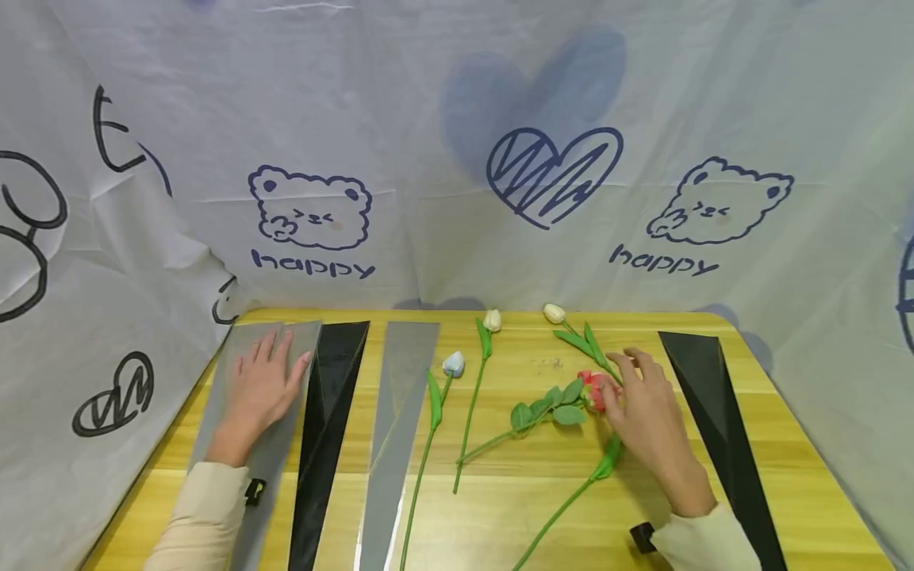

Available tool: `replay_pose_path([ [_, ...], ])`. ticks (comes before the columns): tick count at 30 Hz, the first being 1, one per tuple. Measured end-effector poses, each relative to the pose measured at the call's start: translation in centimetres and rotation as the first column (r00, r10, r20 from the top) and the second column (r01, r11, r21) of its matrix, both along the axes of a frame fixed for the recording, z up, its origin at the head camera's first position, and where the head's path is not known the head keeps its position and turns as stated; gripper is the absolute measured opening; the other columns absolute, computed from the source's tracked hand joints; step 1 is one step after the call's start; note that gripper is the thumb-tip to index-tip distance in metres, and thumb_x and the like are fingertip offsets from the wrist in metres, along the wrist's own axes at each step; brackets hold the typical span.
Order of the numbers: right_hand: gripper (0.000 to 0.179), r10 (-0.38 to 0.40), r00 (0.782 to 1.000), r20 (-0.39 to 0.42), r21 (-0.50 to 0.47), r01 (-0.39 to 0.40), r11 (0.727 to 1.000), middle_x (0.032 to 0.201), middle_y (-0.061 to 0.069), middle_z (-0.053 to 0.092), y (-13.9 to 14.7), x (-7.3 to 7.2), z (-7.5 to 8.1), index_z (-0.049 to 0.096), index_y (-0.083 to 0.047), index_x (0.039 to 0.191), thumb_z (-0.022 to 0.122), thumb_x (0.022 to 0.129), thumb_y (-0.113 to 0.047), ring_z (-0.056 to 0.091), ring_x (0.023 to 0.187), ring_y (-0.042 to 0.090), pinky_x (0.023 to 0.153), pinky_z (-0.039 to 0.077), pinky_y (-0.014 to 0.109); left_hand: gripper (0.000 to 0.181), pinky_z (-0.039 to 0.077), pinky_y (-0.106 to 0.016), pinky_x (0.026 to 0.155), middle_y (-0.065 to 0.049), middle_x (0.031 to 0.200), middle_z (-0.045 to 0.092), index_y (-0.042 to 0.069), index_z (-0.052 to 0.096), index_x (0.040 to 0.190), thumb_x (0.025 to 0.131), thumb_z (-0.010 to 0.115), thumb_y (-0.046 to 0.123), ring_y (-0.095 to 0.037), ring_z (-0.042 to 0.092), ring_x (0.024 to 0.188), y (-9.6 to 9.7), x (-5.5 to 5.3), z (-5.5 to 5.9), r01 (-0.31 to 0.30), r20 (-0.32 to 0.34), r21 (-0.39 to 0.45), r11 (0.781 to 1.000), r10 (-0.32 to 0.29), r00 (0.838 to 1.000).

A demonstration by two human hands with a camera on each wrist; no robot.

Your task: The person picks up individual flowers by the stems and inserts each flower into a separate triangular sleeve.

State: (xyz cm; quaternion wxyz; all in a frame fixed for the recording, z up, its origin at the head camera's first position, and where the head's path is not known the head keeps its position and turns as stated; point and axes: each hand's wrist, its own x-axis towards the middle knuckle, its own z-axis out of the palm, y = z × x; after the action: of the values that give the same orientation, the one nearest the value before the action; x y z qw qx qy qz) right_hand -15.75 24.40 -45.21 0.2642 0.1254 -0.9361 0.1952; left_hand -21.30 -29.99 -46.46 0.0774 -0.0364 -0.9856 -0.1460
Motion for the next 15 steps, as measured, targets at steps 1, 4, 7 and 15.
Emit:
replay_pose_path([
  [1, 0.034, 0.011, 1.0, -0.01, -0.023, -0.011, 1.0, 0.119, 0.03, 0.06, -0.8, 0.3, 0.1, 0.065, 0.005, 0.123, 0.074, 0.091, -0.005, 0.063, 0.092, 0.044, 0.072, 0.054, 0.056, 0.071, 0.016, -0.073, 0.111, -0.036, 0.159, 0.024, -0.006, 0.031, 0.156, 0.111, 0.03, 0.049, -0.06, 0.024, 0.14, -0.5, -0.1, -0.2, -0.017, 0.0, 0.015, 1.0, 0.017, 1.0],
  [4, 0.02, 0.051, 0.998, 0.036, -0.086, -0.047, 0.995, 0.099, 0.019, 0.066, -2.9, 1.2, 0.4, 0.068, 0.003, 0.11, 0.074, 0.091, -0.002, 0.064, 0.074, 0.027, 0.058, 0.054, 0.041, 0.066, 0.024, -0.073, 0.108, -0.042, 0.151, 0.029, -0.011, 0.034, 0.152, 0.112, 0.031, 0.042, -0.064, 0.03, 0.133, -2.3, -0.5, -0.7, -0.073, 0.007, 0.033, 0.997, 0.073, 0.997],
  [7, 0.007, 0.068, 0.985, 0.158, -0.133, -0.047, 0.99, 0.083, 0.008, 0.066, -4.7, 1.8, 0.4, 0.069, 0.0, 0.099, 0.073, 0.093, -0.003, 0.06, 0.064, 0.016, 0.055, 0.052, 0.031, 0.059, 0.031, -0.076, 0.1, -0.044, 0.147, 0.032, -0.012, 0.037, 0.149, 0.112, 0.035, 0.034, -0.066, 0.034, 0.127, -4.1, -0.8, -1.1, -0.135, 0.042, 0.041, 0.99, 0.133, 0.99],
  [15, 0.039, 0.038, 0.863, 0.503, -0.137, 0.037, 0.99, 0.05, -0.005, 0.04, -7.3, 1.9, -0.4, 0.058, -0.007, 0.064, 0.068, 0.1, -0.017, 0.032, 0.042, 0.008, 0.043, 0.028, 0.023, 0.054, 0.03, -0.079, 0.096, -0.048, 0.142, 0.029, -0.016, 0.035, 0.145, 0.109, 0.039, 0.024, -0.068, 0.03, 0.126, -7.1, -1.4, -1.9, -0.27, 0.224, 0.054, 0.961, 0.252, 0.942],
])
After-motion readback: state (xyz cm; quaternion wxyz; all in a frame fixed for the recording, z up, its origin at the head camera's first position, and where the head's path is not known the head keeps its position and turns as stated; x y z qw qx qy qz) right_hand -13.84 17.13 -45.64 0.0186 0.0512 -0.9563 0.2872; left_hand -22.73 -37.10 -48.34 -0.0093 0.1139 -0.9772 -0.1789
